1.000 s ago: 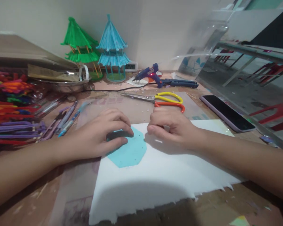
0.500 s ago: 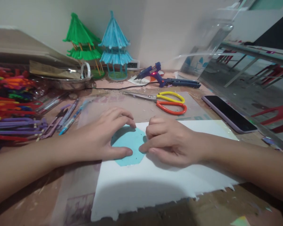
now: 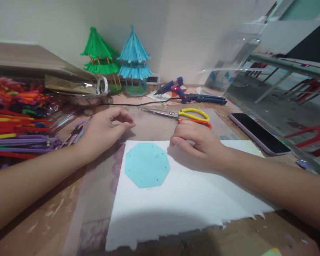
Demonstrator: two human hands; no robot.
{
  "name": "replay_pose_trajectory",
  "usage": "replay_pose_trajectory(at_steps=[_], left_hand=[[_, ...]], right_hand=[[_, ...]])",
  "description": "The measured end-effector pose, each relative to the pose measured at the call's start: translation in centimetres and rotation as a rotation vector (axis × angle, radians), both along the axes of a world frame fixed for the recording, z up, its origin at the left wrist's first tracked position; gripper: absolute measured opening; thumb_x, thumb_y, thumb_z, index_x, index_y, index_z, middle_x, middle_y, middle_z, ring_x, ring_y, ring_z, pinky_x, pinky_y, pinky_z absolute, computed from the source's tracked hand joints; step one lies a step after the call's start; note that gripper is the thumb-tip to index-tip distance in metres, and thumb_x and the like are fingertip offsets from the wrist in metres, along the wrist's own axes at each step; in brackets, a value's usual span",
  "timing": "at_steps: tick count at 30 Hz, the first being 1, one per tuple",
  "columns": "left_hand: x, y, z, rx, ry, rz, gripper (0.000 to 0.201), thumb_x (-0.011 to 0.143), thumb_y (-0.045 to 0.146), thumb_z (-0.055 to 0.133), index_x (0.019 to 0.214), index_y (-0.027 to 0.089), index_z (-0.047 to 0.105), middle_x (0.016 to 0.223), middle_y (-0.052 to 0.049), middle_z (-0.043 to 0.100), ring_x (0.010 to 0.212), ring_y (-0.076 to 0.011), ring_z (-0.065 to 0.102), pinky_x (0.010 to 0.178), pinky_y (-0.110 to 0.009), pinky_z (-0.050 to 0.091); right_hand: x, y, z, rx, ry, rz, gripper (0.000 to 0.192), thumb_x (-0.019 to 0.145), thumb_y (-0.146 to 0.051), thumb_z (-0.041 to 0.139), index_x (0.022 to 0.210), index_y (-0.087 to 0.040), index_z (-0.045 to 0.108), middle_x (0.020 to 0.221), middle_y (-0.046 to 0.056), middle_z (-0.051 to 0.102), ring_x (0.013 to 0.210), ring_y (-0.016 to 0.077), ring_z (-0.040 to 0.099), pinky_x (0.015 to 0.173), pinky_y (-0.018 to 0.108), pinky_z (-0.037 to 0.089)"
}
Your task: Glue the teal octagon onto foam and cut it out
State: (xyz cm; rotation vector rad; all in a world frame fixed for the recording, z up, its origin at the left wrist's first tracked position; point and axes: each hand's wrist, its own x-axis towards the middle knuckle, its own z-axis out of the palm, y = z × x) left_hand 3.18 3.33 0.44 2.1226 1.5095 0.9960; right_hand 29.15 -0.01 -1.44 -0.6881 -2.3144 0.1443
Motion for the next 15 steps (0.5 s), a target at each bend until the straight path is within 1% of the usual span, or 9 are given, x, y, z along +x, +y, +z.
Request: replay_pose_trajectory(at_steps=[5,9,12,14,15], left_hand=[[-0.18,-0.09,-0.25,-0.008,-0.023,-0.009,0.018,0.078,0.034,0.062,0.086,0.021,0.071,0.091,-0.001,0.074,0.088,-0.0205,0.065,0.088,-0.031,0.051],[-0.42,-0.05,-0.33,-0.026,-0.069,-0.075,0.025,0.084,0.038,0.058,0.096,0.020,0.071,0.092,-0.003,0.073,0.086,-0.0211,0.066,0.087,-0.034,0.052],[-0.57,-0.11,-0.20,0.047,-0.052,-0.118,0.026,0.088,0.040,0.055,0.097,0.020,0.070,0.094,-0.004,0.070,0.090,-0.0211,0.065,0.087,-0.034,0.052],[-0.60,-0.16,-0.19,0.112,-0.028,-0.119,0.023,0.085,0.036,0.058,0.094,0.019,0.070,0.095,-0.004,0.068,0.091,-0.0206,0.064,0.086,-0.033,0.052],[-0.59,-0.20,-0.24,0.112,-0.031,-0.120,0.021,0.083,0.035,0.059,0.092,0.019,0.070,0.094,-0.004,0.067,0.090,-0.0199,0.063,0.084,-0.032,0.052]], right_hand=[[-0.02,0.21,0.06,-0.003,-0.012,0.014,0.027,0.100,-0.019,0.046,0.077,-0.019,0.061,0.069,0.002,0.063,0.067,0.0140,0.053,0.065,0.028,0.040],[-0.02,0.31,-0.04,-0.012,-0.024,0.007,0.028,0.100,-0.021,0.046,0.077,-0.019,0.061,0.069,0.002,0.064,0.067,0.0141,0.054,0.065,0.028,0.041],[-0.09,0.28,-0.12,-0.020,-0.031,-0.002,0.027,0.100,-0.021,0.046,0.078,-0.020,0.062,0.069,0.001,0.064,0.067,0.0145,0.055,0.064,0.028,0.040],[-0.13,0.24,-0.13,-0.032,-0.031,-0.009,0.027,0.100,-0.021,0.046,0.078,-0.020,0.062,0.070,0.002,0.065,0.068,0.0149,0.055,0.064,0.029,0.040],[-0.13,0.23,-0.12,-0.041,-0.031,-0.014,0.027,0.100,-0.021,0.046,0.079,-0.020,0.062,0.071,0.002,0.065,0.068,0.0151,0.055,0.065,0.029,0.041]])
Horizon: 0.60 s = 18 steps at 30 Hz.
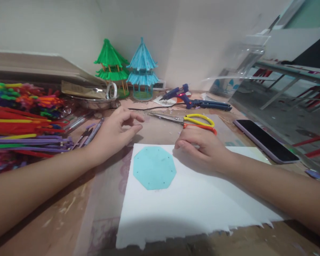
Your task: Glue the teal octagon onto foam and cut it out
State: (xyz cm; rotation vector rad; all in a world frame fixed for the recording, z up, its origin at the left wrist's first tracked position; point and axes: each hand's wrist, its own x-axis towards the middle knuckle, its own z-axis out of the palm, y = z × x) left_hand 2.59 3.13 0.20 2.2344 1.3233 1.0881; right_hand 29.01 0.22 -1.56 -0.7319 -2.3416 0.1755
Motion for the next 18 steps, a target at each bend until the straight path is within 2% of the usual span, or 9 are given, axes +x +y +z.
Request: replay_pose_trajectory(at_steps=[4,6,11,15,18], left_hand=[[0.1,-0.1,-0.4,-0.184,-0.094,-0.021,0.020,0.078,0.034,0.065,0.091,0.019,0.071,0.087,-0.002,0.071,0.080,-0.0185,0.066,0.076,-0.030,0.055],[0.2,-0.1,-0.5,-0.216,-0.096,-0.028,0.022,0.077,0.035,0.068,0.093,0.020,0.074,0.088,-0.002,0.073,0.081,-0.0191,0.068,0.077,-0.031,0.055],[0.3,0.3,-0.8,-0.059,-0.004,-0.084,0.019,0.078,0.030,0.066,0.091,0.021,0.079,0.090,-0.002,0.075,0.084,-0.0182,0.067,0.080,-0.029,0.055],[0.1,0.6,-1.3,-0.013,0.030,-0.096,0.021,0.082,0.028,0.065,0.096,0.022,0.079,0.094,-0.003,0.076,0.087,-0.0186,0.067,0.082,-0.029,0.055],[-0.1,0.6,-1.6,-0.015,0.042,-0.086,0.019,0.082,0.027,0.065,0.094,0.021,0.077,0.094,-0.004,0.076,0.087,-0.0195,0.067,0.084,-0.031,0.055]], right_hand=[[0.0,0.1,0.1,-0.019,-0.008,-0.006,0.028,0.100,-0.022,0.045,0.078,-0.020,0.063,0.071,0.002,0.066,0.069,0.0155,0.056,0.066,0.030,0.042],[0.0,0.2,0.1,-0.015,-0.012,-0.008,0.028,0.100,-0.022,0.045,0.078,-0.020,0.063,0.071,0.002,0.066,0.068,0.0153,0.056,0.066,0.030,0.043],[-0.8,0.1,-0.2,0.035,-0.083,-0.116,0.023,0.098,-0.022,0.046,0.084,-0.018,0.063,0.081,0.007,0.068,0.076,0.0179,0.059,0.071,0.031,0.044],[-1.4,-0.3,-0.2,-0.002,-0.215,-0.318,0.023,0.097,-0.024,0.043,0.092,-0.017,0.064,0.089,0.009,0.071,0.084,0.0215,0.062,0.076,0.032,0.043],[-1.9,-0.9,0.6,-0.081,-0.422,-0.478,0.027,0.099,-0.026,0.041,0.096,-0.015,0.066,0.091,0.011,0.072,0.088,0.0236,0.064,0.075,0.032,0.041]])
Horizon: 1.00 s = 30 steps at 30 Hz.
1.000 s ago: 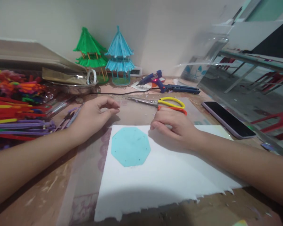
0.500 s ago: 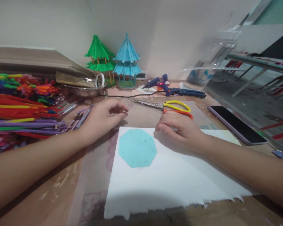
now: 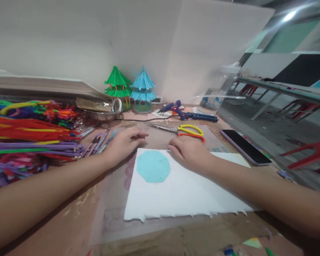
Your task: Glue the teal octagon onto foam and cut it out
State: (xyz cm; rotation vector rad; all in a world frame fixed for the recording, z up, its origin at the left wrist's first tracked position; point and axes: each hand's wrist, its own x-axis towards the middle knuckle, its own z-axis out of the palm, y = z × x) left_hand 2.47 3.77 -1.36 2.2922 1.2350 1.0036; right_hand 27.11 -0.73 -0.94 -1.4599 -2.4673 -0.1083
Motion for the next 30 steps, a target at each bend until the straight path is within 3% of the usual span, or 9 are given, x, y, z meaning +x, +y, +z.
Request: replay_pose_trajectory(at_steps=[4,10,15,20,24,27,30], left_hand=[[-0.3,-0.3,0.5,0.041,0.023,-0.009,0.019,0.083,0.030,0.060,0.090,0.019,0.074,0.095,-0.005,0.073,0.091,-0.0210,0.066,0.087,-0.033,0.053],[-0.6,-1.3,2.3,-0.006,0.116,-0.060,0.033,0.089,0.044,0.050,0.078,0.020,0.069,0.087,-0.006,0.072,0.087,-0.0231,0.066,0.081,-0.034,0.051],[-0.6,-1.3,2.7,-0.151,0.178,-0.111,0.040,0.093,0.040,0.036,0.102,0.019,0.069,0.087,-0.006,0.076,0.080,-0.0210,0.069,0.073,-0.031,0.053],[-0.8,-2.2,4.3,-0.299,0.303,-0.207,0.043,0.082,0.052,0.056,0.106,0.020,0.072,0.109,-0.010,0.077,0.098,-0.0258,0.072,0.082,-0.033,0.054],[-0.8,-3.7,6.1,-0.473,0.531,-0.236,0.077,0.065,0.044,0.075,0.137,0.021,0.058,0.136,-0.012,0.066,0.118,-0.0297,0.065,0.098,-0.037,0.051],[-0.6,-4.1,6.4,-0.526,0.608,-0.228,0.089,0.062,0.035,0.076,0.146,0.024,0.049,0.145,-0.010,0.059,0.130,-0.0303,0.058,0.104,-0.037,0.047],[-0.7,-3.5,6.4,-0.571,0.585,-0.246,0.085,0.066,0.037,0.073,0.147,0.023,0.049,0.145,-0.010,0.059,0.129,-0.0295,0.059,0.104,-0.035,0.047]], right_hand=[[-0.7,-1.0,1.5,-0.106,-0.165,-0.149,0.033,0.103,-0.030,0.038,0.102,-0.014,0.066,0.098,0.014,0.073,0.093,0.0258,0.067,0.073,0.032,0.038],[-1.2,-1.3,2.1,-0.151,-0.152,-0.192,0.043,0.105,-0.039,0.035,0.097,-0.014,0.069,0.091,0.015,0.075,0.083,0.0264,0.069,0.065,0.032,0.035],[-1.0,-1.2,2.2,-0.217,-0.110,-0.155,0.053,0.105,-0.043,0.033,0.082,-0.017,0.072,0.085,0.012,0.075,0.079,0.0230,0.068,0.063,0.031,0.034],[-0.1,-1.4,3.3,-0.279,-0.071,-0.123,0.049,0.103,-0.045,0.039,0.078,-0.017,0.070,0.079,0.008,0.071,0.071,0.0189,0.061,0.058,0.029,0.031],[0.2,-1.6,3.5,-0.286,-0.017,-0.148,0.041,0.100,-0.046,0.047,0.079,-0.017,0.068,0.075,0.006,0.067,0.066,0.0164,0.055,0.057,0.027,0.027],[0.4,-1.4,3.2,-0.292,0.018,-0.141,0.040,0.099,-0.045,0.048,0.078,-0.017,0.068,0.072,0.005,0.066,0.063,0.0154,0.053,0.057,0.027,0.028],[0.8,-1.3,3.2,-0.379,0.141,-0.108,0.038,0.097,-0.047,0.049,0.087,-0.018,0.070,0.080,0.006,0.070,0.071,0.0177,0.058,0.060,0.027,0.035]])
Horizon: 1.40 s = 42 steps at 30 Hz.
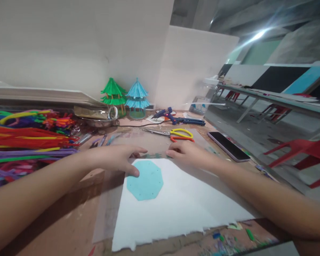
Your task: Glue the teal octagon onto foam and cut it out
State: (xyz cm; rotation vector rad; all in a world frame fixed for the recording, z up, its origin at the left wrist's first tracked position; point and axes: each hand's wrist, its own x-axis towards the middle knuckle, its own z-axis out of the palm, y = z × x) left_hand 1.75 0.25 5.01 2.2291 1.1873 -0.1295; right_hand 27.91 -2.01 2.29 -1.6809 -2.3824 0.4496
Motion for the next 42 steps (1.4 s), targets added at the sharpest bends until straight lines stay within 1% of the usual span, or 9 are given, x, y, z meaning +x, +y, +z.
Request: replay_pose_trajectory(at_steps=[5,11,14,19,24,28,31,36,42], left_hand=[[-0.7,1.1,0.6,0.114,-0.137,0.009,0.057,0.074,0.044,0.066,0.127,0.025,0.065,0.129,-0.008,0.070,0.115,-0.0292,0.066,0.093,-0.035,0.052],[-1.7,2.8,0.3,0.238,-0.494,0.263,0.083,0.072,0.057,0.067,0.143,0.018,0.046,0.129,-0.015,0.066,0.108,-0.0267,0.068,0.081,-0.034,0.056],[-2.2,3.4,-0.5,0.283,-0.432,0.274,0.082,0.070,0.051,0.070,0.143,0.020,0.049,0.117,-0.012,0.069,0.092,-0.0243,0.071,0.072,-0.031,0.055],[-1.5,3.2,-1.9,0.339,-0.349,0.339,0.064,0.075,0.048,0.062,0.132,0.019,0.062,0.107,-0.010,0.073,0.099,-0.0277,0.070,0.081,-0.034,0.055],[-1.5,4.1,-2.6,0.296,-0.377,0.334,0.065,0.077,0.049,0.056,0.134,0.017,0.060,0.105,-0.010,0.076,0.095,-0.0258,0.072,0.079,-0.033,0.056],[-1.7,4.7,-3.3,0.294,-0.414,0.297,0.071,0.080,0.057,0.053,0.137,0.015,0.058,0.124,-0.013,0.072,0.106,-0.0264,0.070,0.085,-0.034,0.056],[-1.3,3.9,-4.0,0.303,-0.394,0.249,0.073,0.080,0.059,0.054,0.138,0.015,0.057,0.137,-0.015,0.065,0.115,-0.0296,0.066,0.095,-0.039,0.053],[-0.6,0.7,-4.2,0.524,-0.200,0.048,0.068,0.078,0.053,0.067,0.135,0.016,0.061,0.138,-0.016,0.060,0.133,-0.0364,0.049,0.110,-0.046,0.040],[-1.0,-1.6,-4.6,0.545,-0.123,0.057,0.060,0.079,0.052,0.073,0.130,0.022,0.063,0.127,-0.012,0.063,0.123,-0.0355,0.053,0.104,-0.047,0.042]], right_hand=[[0.6,0.2,1.5,-0.150,0.168,0.102,0.031,0.090,-0.045,0.053,0.093,-0.018,0.070,0.090,0.005,0.070,0.081,0.0189,0.061,0.070,0.030,0.043],[0.5,1.0,1.4,-0.197,0.412,-0.051,0.030,0.085,-0.049,0.054,0.072,-0.022,0.053,0.068,-0.002,0.050,0.063,0.0144,0.047,0.059,0.027,0.037],[0.3,1.5,0.6,-0.248,0.496,-0.057,0.022,0.082,-0.041,0.059,0.073,-0.022,0.052,0.073,-0.001,0.055,0.071,0.0156,0.052,0.065,0.026,0.042],[-0.3,2.1,0.4,-0.394,0.539,-0.101,0.004,0.085,-0.025,0.057,0.085,-0.021,0.059,0.077,0.000,0.061,0.070,0.0137,0.057,0.062,0.024,0.045],[-0.2,2.4,1.7,-0.541,0.491,-0.009,0.018,0.088,-0.035,0.063,0.096,-0.020,0.070,0.082,0.000,0.065,0.064,0.0092,0.054,0.050,0.019,0.037],[1.0,2.2,1.2,-0.722,0.486,0.060,0.027,0.079,-0.041,0.072,0.096,-0.020,0.069,0.069,-0.004,0.062,0.052,0.0076,0.049,0.044,0.019,0.034],[2.5,1.7,0.7,-0.637,0.355,0.132,0.023,0.082,-0.042,0.069,0.089,-0.020,0.066,0.061,-0.004,0.060,0.050,0.0098,0.051,0.045,0.022,0.038],[3.1,0.7,1.5,-0.259,-0.150,0.152,0.029,0.087,-0.039,0.064,0.065,-0.021,0.062,0.057,0.000,0.060,0.050,0.0145,0.052,0.045,0.026,0.031],[-1.7,1.4,-0.1,-0.030,0.119,0.215,0.018,0.093,-0.024,0.060,0.108,-0.019,0.069,0.082,0.002,0.070,0.072,0.0147,0.061,0.064,0.026,0.042]])
